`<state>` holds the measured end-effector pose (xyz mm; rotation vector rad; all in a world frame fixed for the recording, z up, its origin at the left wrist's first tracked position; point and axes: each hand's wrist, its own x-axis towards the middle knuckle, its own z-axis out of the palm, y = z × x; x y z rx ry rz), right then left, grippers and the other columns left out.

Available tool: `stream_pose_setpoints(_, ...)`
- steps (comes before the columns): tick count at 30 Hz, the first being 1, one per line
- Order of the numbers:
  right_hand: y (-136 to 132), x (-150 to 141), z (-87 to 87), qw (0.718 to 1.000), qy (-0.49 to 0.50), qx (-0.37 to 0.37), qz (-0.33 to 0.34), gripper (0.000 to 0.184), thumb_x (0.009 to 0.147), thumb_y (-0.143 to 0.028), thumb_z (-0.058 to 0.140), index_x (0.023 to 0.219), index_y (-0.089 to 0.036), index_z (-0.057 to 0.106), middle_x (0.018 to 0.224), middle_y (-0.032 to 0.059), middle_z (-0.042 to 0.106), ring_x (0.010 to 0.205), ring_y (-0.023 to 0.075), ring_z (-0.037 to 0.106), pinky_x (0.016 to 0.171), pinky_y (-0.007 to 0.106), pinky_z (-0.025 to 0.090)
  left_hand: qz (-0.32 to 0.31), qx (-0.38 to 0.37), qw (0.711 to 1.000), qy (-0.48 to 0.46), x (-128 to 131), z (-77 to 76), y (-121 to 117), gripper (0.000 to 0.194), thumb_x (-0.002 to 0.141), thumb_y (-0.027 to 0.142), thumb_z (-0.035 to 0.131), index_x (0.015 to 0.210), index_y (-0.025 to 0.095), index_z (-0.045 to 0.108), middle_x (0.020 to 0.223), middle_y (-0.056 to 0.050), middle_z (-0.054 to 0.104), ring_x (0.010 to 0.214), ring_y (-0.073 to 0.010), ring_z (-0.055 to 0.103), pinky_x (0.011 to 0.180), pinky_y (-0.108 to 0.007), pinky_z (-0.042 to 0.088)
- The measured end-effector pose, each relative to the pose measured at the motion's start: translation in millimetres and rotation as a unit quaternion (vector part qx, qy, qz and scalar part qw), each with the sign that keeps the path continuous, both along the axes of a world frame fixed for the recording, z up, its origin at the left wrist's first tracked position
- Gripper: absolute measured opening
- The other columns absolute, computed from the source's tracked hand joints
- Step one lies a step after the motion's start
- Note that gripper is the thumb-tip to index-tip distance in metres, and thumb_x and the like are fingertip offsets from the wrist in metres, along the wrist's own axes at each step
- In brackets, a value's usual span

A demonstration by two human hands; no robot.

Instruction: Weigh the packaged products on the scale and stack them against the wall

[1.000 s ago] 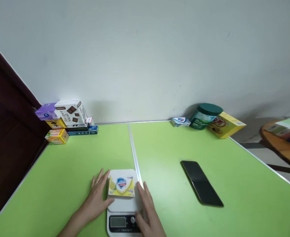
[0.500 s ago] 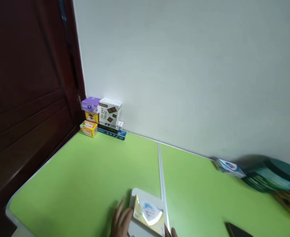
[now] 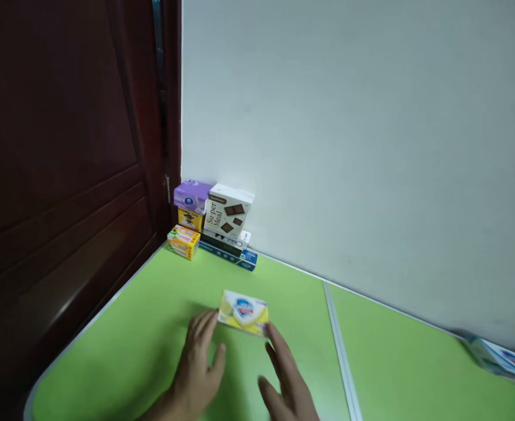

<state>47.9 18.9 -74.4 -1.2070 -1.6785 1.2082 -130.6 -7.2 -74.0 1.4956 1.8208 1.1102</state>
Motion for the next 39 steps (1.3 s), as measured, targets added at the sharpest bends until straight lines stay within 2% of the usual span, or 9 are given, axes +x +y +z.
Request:
stream_pose_setpoints(3, 54.6, -70.3, 24.1, 0.998, 0.018, -0.031, 0.042, 0.075, 0.073, -0.018, 0.047, 0.144, -0.017, 0.023, 0.152, 0.007, 0.024, 0.139, 0.0255, 0.023, 0.114, 0.047, 0.02, 0.084, 0.032, 0.996, -0.003, -45.1, 23.2, 48.2, 0.053, 0.084, 0.031, 0.043, 0.133, 0.009, 0.042, 0.137, -0.018, 0.044, 0.129, -0.0275, 0.04, 0.108, -0.045, 0.033)
stream_pose_setpoints(7, 112.8, -155.7, 23.8, 0.993, 0.1, -0.039, 0.05, 0.082, 0.065, -0.01, 0.045, 0.144, -0.011, 0.02, 0.152, 0.0105, 0.022, 0.139, 0.0238, 0.023, 0.113, 0.041, 0.024, 0.16, 0.081, 0.984, 0.011, -97.3, 38.8, 106.0, 0.05, 0.084, 0.033, 0.044, 0.129, 0.012, 0.046, 0.136, -0.016, 0.045, 0.128, -0.0257, 0.041, 0.108, -0.041, 0.031)
stream_pose_setpoints(11, 141.1, -206.4, 11.7, 0.996, 0.075, -0.022, 0.043, 0.085, 0.064, -0.006, 0.046, 0.143, -0.002, 0.015, 0.153, 0.0152, 0.014, 0.142, 0.0243, 0.013, 0.116, 0.039, 0.015, 0.201, 0.11, 0.973, 0.019, -137.6, 34.0, 150.0, 0.043, 0.084, 0.032, 0.043, 0.122, 0.013, 0.053, 0.13, -0.015, 0.052, 0.122, -0.0243, 0.048, 0.105, -0.039, 0.035)
stream_pose_setpoints(15, 155.6, -221.5, 11.8, 0.997, 0.022, 0.025, 0.07, 0.088, 0.063, -0.003, 0.048, 0.144, -0.003, 0.013, 0.155, 0.0122, 0.01, 0.142, 0.024, 0.006, 0.117, 0.038, 0.01, 0.237, 0.089, 0.967, 0.012, -165.3, 15.8, 178.7, 0.039, 0.085, 0.03, 0.04, 0.114, 0.01, 0.058, 0.121, -0.017, 0.059, 0.116, -0.0264, 0.053, 0.101, -0.04, 0.039)
stream_pose_setpoints(23, 165.7, -219.3, 11.5, 0.992, -0.008, 0.04, 0.12, 0.092, 0.061, -0.003, 0.05, 0.145, -0.004, 0.012, 0.155, 0.0112, 0.005, 0.142, 0.0251, 0.003, 0.116, 0.038, 0.012, 0.269, 0.065, 0.961, -0.003, -175.1, -7.9, 189.3, 0.039, 0.086, 0.034, 0.042, 0.117, 0.015, 0.056, 0.119, -0.013, 0.061, 0.112, -0.0245, 0.056, 0.096, -0.037, 0.044)
stream_pose_setpoints(27, 165.1, -221.5, 14.9, 0.99, -0.037, 0.037, 0.134, 0.095, 0.058, -0.003, 0.053, 0.144, -0.004, 0.013, 0.155, 0.0138, 0.008, 0.142, 0.0278, 0.002, 0.115, 0.041, 0.014, 0.279, 0.067, 0.958, -0.021, -172.0, -0.6, 192.5, 0.041, 0.083, 0.03, 0.044, 0.119, 0.012, 0.053, 0.124, -0.017, 0.058, 0.118, -0.0278, 0.052, 0.1, -0.041, 0.04)
stream_pose_setpoints(31, 159.1, -212.2, 36.9, 0.985, -0.069, 0.047, 0.15, 0.091, 0.057, -0.003, 0.054, 0.142, 0.0, 0.021, 0.151, 0.0198, 0.02, 0.14, 0.0302, 0.016, 0.114, 0.042, 0.018, 0.283, 0.067, 0.956, -0.035, -162.0, 14.3, 184.0, 0.055, 0.081, 0.029, 0.044, 0.131, 0.005, 0.041, 0.137, -0.024, 0.043, 0.132, -0.0327, 0.036, 0.108, -0.046, 0.028)
stream_pose_setpoints(35, 122.6, -149.8, 58.3, 0.983, -0.049, 0.02, 0.176, 0.075, 0.065, -0.008, 0.052, 0.138, -0.009, 0.037, 0.14, 0.014, 0.045, 0.128, 0.0274, 0.043, 0.106, 0.038, 0.034, 0.204, 0.088, 0.975, -0.019, -120.7, 7.3, 136.6, 0.06, 0.083, 0.032, 0.041, 0.139, 0.012, 0.031, 0.148, -0.016, 0.03, 0.138, -0.0264, 0.023, 0.112, -0.043, 0.021)
stream_pose_setpoints(39, 54.7, -30.4, 63.8, 0.96, -0.037, -0.043, 0.275, 0.054, 0.07, -0.014, 0.053, 0.123, -0.022, 0.058, 0.12, 0.0035, 0.065, 0.108, 0.0217, 0.061, 0.095, 0.03, 0.045, -0.049, 0.055, 0.996, 0.046, -54.7, -35.5, 66.7, 0.045, 0.083, 0.03, 0.042, 0.127, 0.03, 0.051, 0.143, -0.004, 0.042, 0.137, -0.0233, 0.028, 0.112, -0.044, 0.023)
